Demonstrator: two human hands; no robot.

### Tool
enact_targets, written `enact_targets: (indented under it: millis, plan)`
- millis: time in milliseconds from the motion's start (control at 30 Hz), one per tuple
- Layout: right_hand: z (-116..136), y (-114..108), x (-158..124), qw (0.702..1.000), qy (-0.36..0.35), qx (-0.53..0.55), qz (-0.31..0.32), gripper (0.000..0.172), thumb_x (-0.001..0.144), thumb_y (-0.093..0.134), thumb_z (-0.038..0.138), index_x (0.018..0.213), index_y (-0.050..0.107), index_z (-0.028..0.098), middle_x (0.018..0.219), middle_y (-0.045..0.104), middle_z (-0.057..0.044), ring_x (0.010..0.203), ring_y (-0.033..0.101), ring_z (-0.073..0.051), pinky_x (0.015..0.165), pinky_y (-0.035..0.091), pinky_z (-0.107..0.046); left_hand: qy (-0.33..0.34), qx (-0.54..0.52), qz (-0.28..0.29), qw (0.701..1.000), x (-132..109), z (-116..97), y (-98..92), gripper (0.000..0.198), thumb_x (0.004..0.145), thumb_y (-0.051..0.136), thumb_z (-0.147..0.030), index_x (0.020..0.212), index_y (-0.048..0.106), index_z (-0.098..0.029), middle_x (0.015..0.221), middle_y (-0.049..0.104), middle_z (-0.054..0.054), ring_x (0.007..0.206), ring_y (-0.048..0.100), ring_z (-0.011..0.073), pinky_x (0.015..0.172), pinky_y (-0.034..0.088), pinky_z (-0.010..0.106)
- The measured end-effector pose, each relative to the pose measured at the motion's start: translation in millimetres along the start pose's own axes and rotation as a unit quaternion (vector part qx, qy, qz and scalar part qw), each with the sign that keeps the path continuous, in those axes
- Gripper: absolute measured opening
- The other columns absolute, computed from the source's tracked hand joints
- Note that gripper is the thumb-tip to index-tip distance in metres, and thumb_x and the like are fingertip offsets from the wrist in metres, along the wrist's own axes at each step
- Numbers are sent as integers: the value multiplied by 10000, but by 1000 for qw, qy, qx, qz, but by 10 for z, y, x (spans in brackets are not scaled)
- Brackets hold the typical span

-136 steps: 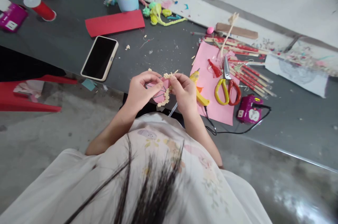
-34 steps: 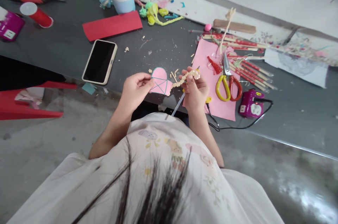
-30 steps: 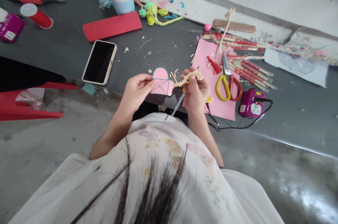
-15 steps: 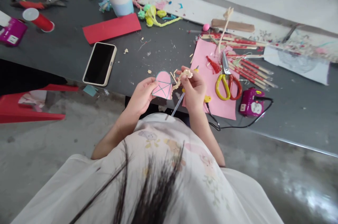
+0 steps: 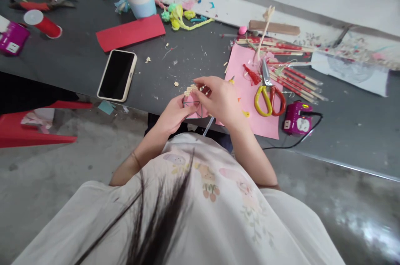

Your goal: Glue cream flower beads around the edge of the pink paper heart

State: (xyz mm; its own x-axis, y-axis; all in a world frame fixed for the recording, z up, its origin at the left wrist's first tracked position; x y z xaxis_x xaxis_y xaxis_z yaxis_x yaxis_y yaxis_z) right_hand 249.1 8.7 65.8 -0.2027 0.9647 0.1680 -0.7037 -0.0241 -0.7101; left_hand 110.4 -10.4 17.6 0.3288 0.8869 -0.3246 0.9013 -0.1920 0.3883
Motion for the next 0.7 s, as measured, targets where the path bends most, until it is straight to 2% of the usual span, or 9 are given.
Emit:
enact_targets:
  millis: [67,167,300,400,500,700]
  plan:
    - [17,-15,25,1000,2,-6,11,238,856,654,252,1081,720,209,996,748,-68,892,682,-218,860,540,-374,8,-7,1,1000,-3,-7,25,340,616,846,-269,892,672,-174,852,729,16,807,704,178,798,556,312]
    - [-16,-80,35,999,10,42,7,227,876,645,317,1060,726,210,991,751,-59,850,687,-200,826,547,-366,8,-22,-1,1000,-17,-39,52,339,614,848,-283,872,662,-167,820,731,19,781,710,185,787,565,321]
    - [-130,-191,-24,993,31,115,-4,259,867,654,363,1059,729,206,974,755,-56,818,694,-186,756,559,-343,27,-42,-53,997,-33,-75,18,367,578,865,-265,862,655,-167,799,725,-3,740,696,158,766,566,300]
    - [-180,-213,-95,993,34,109,13,304,798,729,331,1068,726,194,979,751,-60,801,686,-181,731,557,-335,57,-35,-75,995,-37,-85,-16,324,601,841,-240,852,648,-171,790,709,-20,737,679,134,769,560,277]
    - [-152,-191,-144,997,23,71,16,318,774,753,316,1066,724,192,962,739,-64,791,671,-179,734,546,-338,102,-2,-87,991,-35,-89,-42,305,639,807,-235,893,648,-181,868,719,-8,816,685,144,813,557,285]
    - [-23,-154,-151,1000,-1,15,19,187,828,656,196,1000,725,171,882,704,-70,802,655,-190,719,510,-326,161,137,-120,970,-37,-82,-111,292,717,773,-312,948,645,-187,979,723,28,916,676,173,868,536,302]
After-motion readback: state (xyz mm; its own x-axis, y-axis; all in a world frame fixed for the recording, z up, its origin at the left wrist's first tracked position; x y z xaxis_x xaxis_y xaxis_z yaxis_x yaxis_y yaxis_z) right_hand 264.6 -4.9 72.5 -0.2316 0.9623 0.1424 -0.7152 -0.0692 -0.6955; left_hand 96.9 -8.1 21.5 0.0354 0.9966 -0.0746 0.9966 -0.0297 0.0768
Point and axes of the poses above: each hand's wrist, its own x-axis towards the middle knuckle, its own y-axis out of the palm, z = x × y, the point moved 2 cm from there along x, towards the middle knuckle
